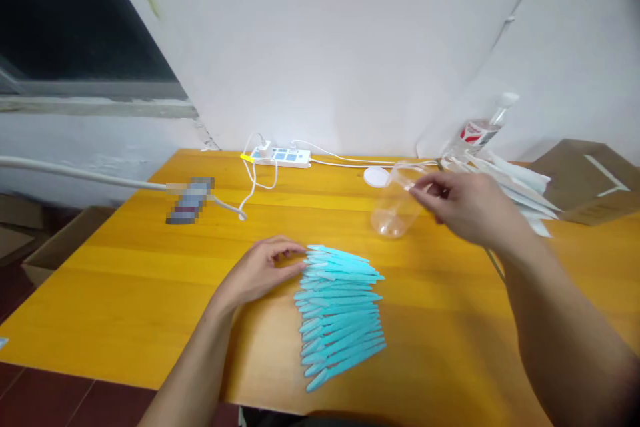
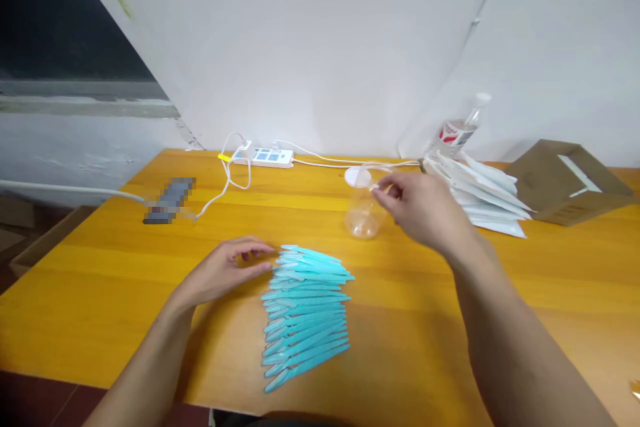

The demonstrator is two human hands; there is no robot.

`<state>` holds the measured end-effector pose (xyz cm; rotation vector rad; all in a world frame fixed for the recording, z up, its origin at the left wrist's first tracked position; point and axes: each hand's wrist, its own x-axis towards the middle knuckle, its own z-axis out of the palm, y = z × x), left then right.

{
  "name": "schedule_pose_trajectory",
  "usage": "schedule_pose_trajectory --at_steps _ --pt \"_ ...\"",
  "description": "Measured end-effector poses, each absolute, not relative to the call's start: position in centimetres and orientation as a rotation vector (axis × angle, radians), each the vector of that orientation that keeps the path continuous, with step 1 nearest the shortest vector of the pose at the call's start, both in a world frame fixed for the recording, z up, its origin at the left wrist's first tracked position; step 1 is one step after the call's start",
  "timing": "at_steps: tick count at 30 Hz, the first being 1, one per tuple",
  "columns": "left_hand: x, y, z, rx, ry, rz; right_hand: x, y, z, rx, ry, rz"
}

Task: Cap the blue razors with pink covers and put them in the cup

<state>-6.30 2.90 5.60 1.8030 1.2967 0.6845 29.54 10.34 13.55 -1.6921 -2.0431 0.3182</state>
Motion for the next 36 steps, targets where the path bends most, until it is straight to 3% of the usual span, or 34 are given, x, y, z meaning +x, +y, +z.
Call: schedule_pose_trajectory --at_steps 7,12,19,24,28,32,36 --pt "-4.0 3.9 2.6 1.981 1.317 0.606 26.8 5.0 9.8 -1.553 -2.146 0.367" --pt "-3.6 4.3 2.5 1.928 1.272 0.581 27.0 4.3 7.7 -1.553 -1.874 0.295" --pt "-4.6 4.9 10.0 1.806 1.402 1.085 27.6 4.6 4.8 -1.477 -1.606 0.327" --pt "1.8 7.5 14.5 2.187 1.214 1.367 28.0 7.4 6.5 -1.257 -1.625 0.752" --pt "5.3 9.8 17.0 2.514 0.996 1.224 27.9 9.4 7.8 -1.139 -1.555 1.063" --pt "5.2 11.5 19.1 2.607 1.109 1.236 28.0 9.7 8.1 -1.133 -1.587 1.124" --pt "6.8 13.6 17.4 2.775 0.894 0.754 28.2 10.0 7.8 -1.140 -1.586 1.105"
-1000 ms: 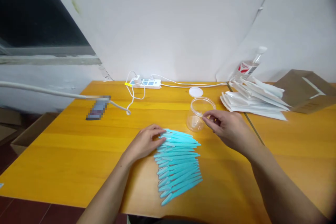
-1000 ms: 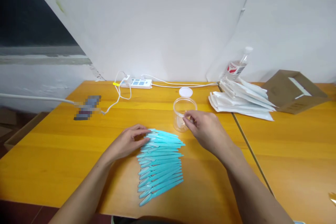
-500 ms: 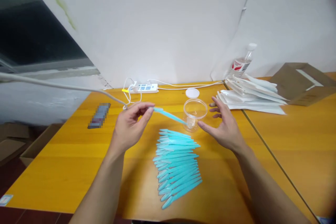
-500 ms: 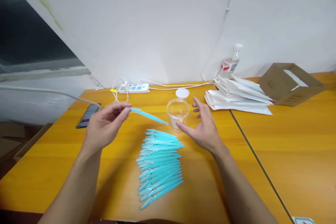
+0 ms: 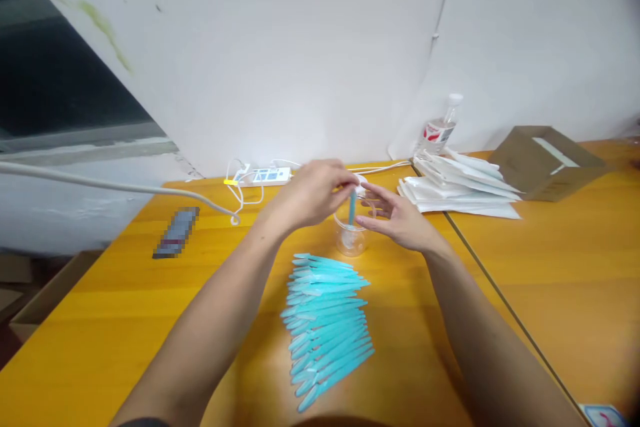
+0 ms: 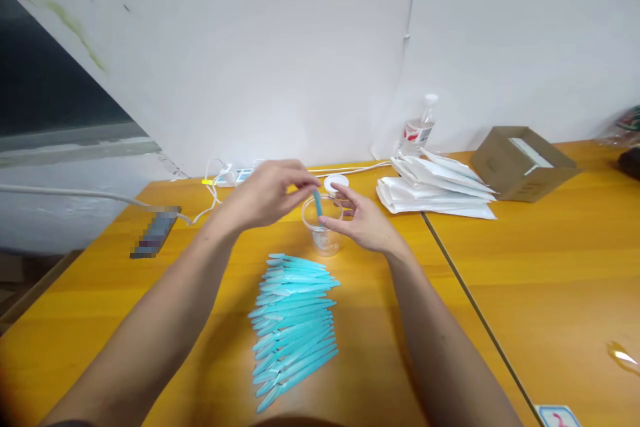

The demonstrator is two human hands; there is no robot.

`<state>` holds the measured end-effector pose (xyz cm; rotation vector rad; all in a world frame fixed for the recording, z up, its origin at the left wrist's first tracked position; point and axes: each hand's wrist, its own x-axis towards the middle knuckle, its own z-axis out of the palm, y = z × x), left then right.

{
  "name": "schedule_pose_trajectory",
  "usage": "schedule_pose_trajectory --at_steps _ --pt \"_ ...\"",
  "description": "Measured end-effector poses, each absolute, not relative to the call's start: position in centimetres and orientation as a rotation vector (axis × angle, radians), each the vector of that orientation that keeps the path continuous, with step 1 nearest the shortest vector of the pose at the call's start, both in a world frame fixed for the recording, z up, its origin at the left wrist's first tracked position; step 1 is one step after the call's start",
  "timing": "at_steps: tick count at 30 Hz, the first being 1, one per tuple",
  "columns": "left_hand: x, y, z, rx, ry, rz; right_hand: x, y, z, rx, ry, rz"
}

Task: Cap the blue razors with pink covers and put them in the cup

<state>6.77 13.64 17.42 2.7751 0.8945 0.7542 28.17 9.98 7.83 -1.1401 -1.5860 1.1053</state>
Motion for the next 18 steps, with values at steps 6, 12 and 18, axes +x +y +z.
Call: schedule_pose_trajectory --at_steps 6,12,18 --pt "9.6 16.1 12.8 2.475 0.797 0.595 28.2 11.2 7.8 -1.210 -1.642 1.116" --pt "3.2 15.1 12.0 2.167 1.031 0.888 27.5 10.8 8.7 -1.544 -1.646 0.810" --pt "-4.9 12.3 4.9 2.169 1.282 0.283 27.0 9.9 8.8 -1.567 -1.587 0.760"
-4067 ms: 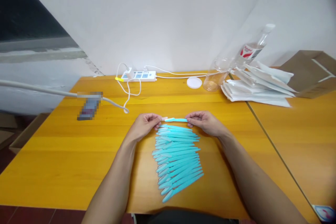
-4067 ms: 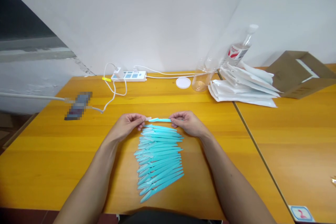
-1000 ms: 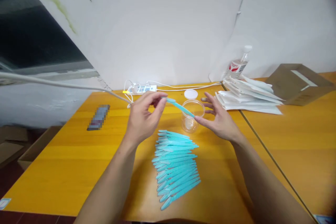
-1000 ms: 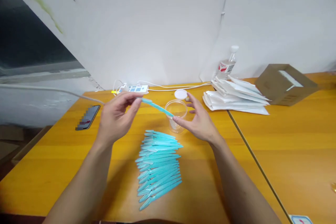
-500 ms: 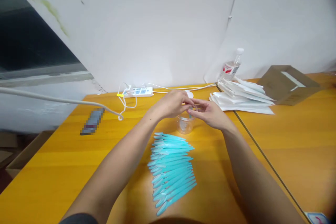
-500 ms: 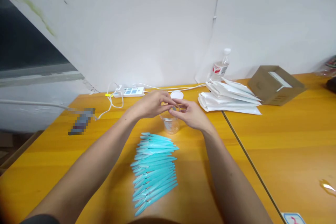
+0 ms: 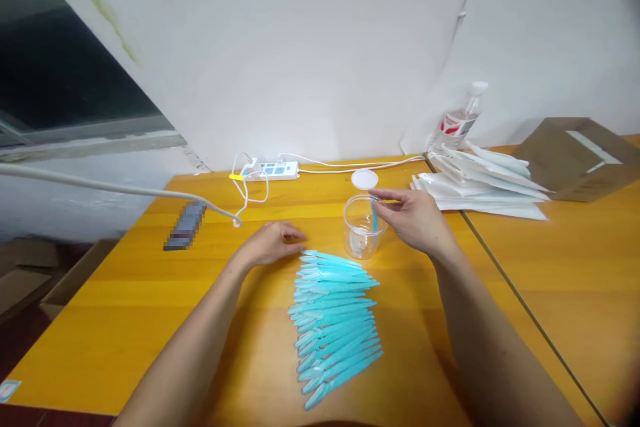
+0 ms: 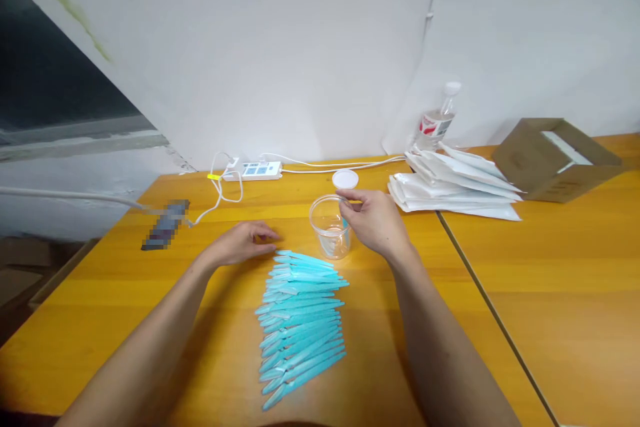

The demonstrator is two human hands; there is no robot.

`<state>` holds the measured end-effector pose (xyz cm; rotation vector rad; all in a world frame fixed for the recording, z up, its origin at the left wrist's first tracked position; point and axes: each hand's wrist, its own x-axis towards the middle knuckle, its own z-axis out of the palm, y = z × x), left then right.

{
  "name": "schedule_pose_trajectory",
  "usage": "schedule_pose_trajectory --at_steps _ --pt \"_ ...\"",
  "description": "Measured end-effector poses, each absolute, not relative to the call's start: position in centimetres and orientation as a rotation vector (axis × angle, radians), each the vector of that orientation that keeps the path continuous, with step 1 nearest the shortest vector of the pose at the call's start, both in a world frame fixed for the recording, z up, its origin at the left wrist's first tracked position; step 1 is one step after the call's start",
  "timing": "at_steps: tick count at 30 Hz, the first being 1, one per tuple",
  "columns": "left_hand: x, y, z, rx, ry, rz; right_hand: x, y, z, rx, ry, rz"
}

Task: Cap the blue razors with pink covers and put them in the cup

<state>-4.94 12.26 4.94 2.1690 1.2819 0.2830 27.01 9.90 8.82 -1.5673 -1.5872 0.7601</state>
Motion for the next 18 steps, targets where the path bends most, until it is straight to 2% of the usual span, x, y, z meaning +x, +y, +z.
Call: schedule_pose_trajectory --at_steps 3,7,10,15,18 --pt "-5.7 11.1 2.0 2.163 1.312 0.263 27.0 9.7 8.6 -1.546 -1.571 0.734" --pt "-5.1 10.4 0.8 2.126 1.292 0.315 27.0 9.8 8.1 -1.519 -1.516 0.799" --pt "-5.3 9.9 2.0 2.038 1.298 0.348 27.0 10.0 7.6 -1.364 -1.481 0.852" --pt "-6.6 8.8 7.1 1.983 1.477 0.772 27.0 9.7 6.7 -1.148 -1.536 1.032" --pt "-6.6 8.8 7.8 2.054 1.514 0.688 27.3 9.0 5.6 -1.156 -1.537 1.032"
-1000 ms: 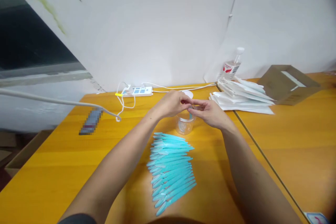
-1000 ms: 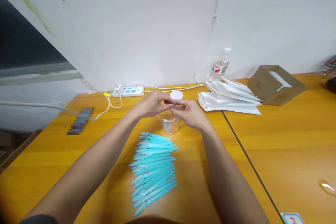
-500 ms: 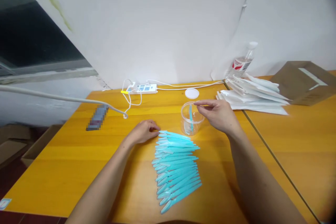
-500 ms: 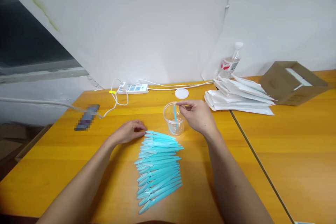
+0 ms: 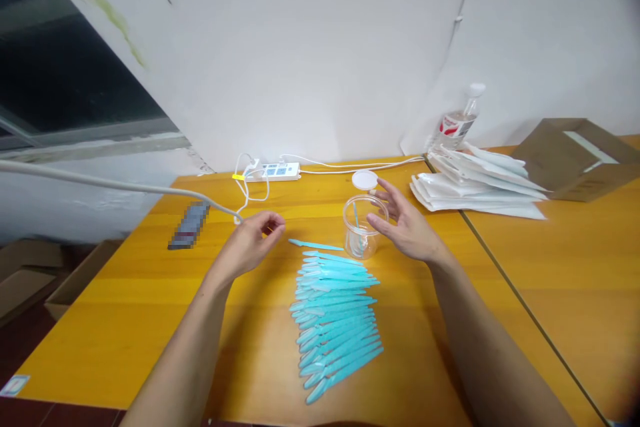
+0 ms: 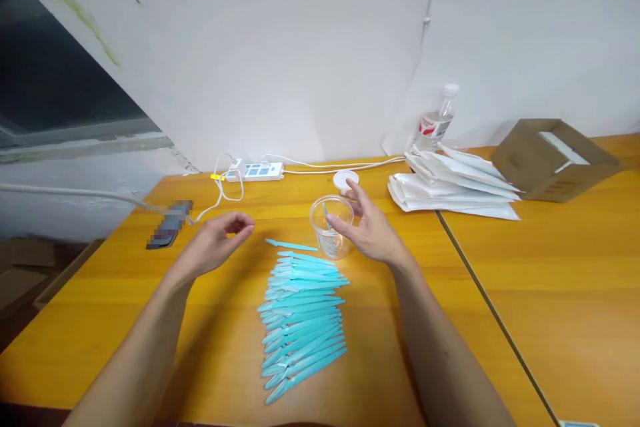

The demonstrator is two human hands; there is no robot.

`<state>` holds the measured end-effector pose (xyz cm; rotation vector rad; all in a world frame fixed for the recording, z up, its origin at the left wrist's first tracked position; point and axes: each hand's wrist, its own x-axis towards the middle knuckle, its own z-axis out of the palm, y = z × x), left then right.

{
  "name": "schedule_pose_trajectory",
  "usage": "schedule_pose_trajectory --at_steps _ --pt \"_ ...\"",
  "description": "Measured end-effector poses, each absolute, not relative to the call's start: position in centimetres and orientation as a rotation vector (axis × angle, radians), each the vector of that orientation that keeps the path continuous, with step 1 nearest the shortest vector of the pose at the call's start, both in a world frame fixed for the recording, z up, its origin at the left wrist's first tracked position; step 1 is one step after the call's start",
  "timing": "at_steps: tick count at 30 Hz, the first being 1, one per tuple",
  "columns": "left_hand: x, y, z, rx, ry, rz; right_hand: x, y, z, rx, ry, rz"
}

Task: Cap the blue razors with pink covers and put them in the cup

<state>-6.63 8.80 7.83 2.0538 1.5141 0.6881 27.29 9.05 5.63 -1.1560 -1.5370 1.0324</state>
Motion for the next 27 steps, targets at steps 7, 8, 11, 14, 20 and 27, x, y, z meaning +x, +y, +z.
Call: schedule_pose_trajectory --at_steps 7,8,11,14,20,27 --pt "-6.4 10.9 1.8 2.238 1.480 0.267 28.7 7.4 2.1 -1.220 -1.381 0.793" --pt "-6.6 10.9 1.6 2.236 1.470 0.262 28.8 7.3 1.6 -1.219 -1.365 0.802" --pt "-7.5 10.2 2.6 2.179 1.432 0.275 28.7 7.2 0.5 -1.223 -1.386 0.836" --pt "-7.8 8.8 5.2 2.052 1.529 0.561 27.7 7.1 0.1 -1.236 -1.501 0.882" --pt "-2.3 7.7 11.9 1.966 1.364 1.089 25.3 6.7 0.2 -1.316 -1.504 0.865" --pt "5.3 12.0 14.7 2.274 1.170 0.617 25.0 6.6 0.0 -1.350 -1.492 0.712"
